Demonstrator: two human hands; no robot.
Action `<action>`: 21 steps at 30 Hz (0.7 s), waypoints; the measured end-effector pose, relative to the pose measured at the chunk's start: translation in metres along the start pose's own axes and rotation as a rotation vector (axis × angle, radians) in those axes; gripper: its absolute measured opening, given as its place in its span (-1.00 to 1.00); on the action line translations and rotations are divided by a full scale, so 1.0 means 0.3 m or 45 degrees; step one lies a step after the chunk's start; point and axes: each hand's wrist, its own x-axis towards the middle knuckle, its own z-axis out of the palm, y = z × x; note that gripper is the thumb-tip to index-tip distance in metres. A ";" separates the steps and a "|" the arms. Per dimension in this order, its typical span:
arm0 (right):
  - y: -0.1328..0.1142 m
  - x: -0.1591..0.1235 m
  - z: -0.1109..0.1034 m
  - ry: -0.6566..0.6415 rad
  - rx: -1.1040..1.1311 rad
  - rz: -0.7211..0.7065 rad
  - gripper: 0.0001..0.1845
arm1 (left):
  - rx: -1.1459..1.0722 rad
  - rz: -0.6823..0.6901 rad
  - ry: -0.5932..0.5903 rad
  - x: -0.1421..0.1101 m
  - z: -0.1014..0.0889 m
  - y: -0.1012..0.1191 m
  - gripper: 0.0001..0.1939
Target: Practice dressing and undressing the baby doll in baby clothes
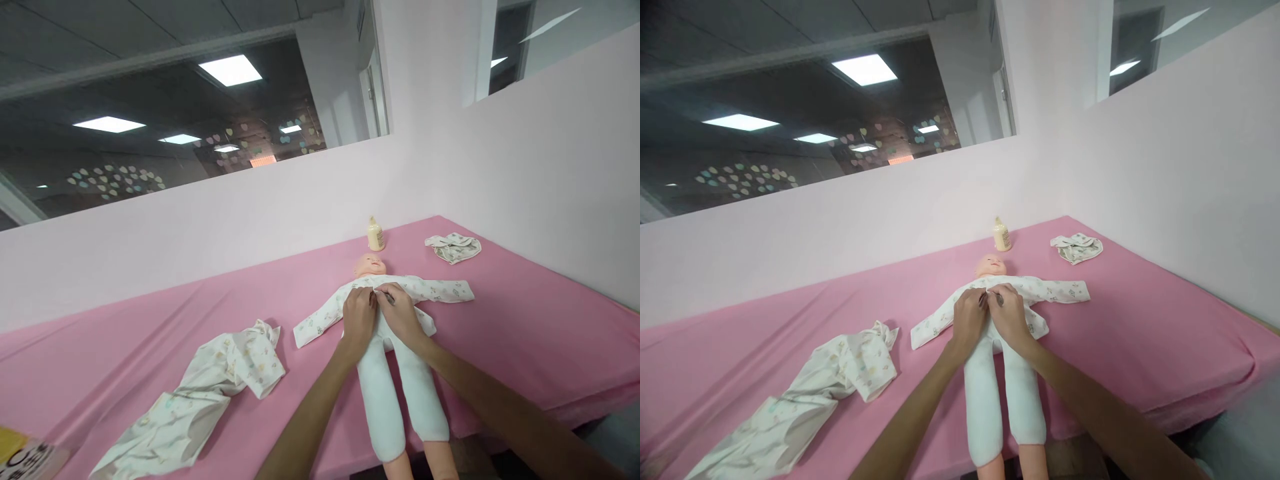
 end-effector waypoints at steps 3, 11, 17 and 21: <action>-0.004 -0.009 -0.001 -0.005 -0.050 -0.055 -0.71 | -0.329 -0.103 -0.097 0.013 -0.024 -0.003 -0.75; -0.020 -0.016 -0.008 -0.051 -0.102 -0.116 -0.65 | -0.754 -0.298 -0.178 0.035 -0.034 -0.025 -0.73; -0.019 -0.022 -0.008 -0.015 -0.164 -0.009 -0.64 | -0.733 -0.317 -0.151 0.034 -0.017 -0.029 -0.72; -0.017 -0.024 -0.011 -0.032 -0.240 -0.039 -0.62 | -0.839 -0.326 -0.145 0.032 -0.006 -0.040 -0.74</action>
